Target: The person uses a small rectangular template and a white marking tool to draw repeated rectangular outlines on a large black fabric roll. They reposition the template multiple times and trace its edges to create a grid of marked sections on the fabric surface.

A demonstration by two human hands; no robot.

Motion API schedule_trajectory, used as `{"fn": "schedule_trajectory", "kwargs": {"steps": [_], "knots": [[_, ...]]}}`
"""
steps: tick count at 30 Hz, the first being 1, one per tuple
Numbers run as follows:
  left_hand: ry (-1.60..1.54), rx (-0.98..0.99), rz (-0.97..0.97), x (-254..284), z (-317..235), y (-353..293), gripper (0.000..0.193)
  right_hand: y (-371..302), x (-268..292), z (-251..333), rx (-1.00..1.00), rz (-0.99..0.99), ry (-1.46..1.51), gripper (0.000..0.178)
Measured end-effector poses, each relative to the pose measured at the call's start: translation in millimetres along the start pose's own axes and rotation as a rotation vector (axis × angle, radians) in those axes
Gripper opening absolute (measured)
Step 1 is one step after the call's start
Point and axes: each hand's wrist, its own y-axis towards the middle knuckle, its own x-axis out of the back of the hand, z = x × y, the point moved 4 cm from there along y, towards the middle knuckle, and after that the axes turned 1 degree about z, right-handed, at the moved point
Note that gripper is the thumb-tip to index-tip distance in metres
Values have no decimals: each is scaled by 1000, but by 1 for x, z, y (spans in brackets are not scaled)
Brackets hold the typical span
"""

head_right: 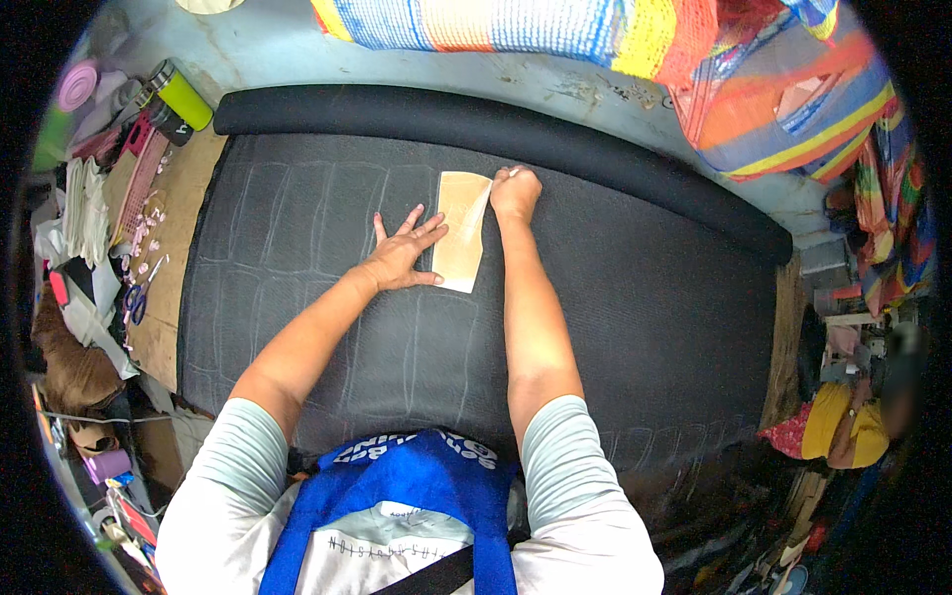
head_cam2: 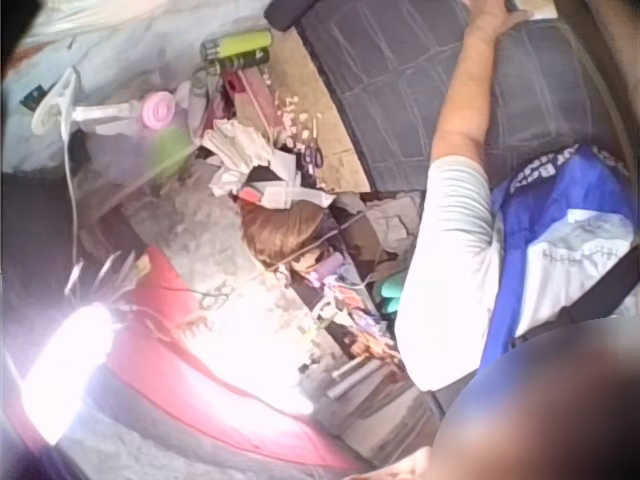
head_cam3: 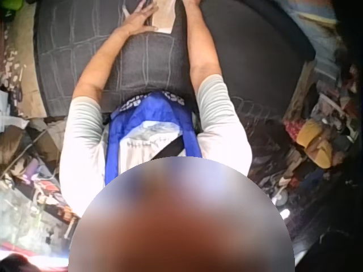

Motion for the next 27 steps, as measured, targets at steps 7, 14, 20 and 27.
{"fn": "schedule_trajectory", "kwargs": {"steps": [7, 14, 20, 27], "knots": [[24, 14, 4, 0, -1, 2, 89, -60, 11, 13, 383, 316, -311, 14], [19, 16, -6, -4, 2, 4, 83, -174, 70, 9, 440, 466, -138, 14], [36, 40, 3, 0, 1, 2, 78, -179, 44, 15, 167, 401, 130, 19], [68, 322, -32, 10, -28, 21, 89, -176, 113, 1, 144, 93, -217, 16]]}}
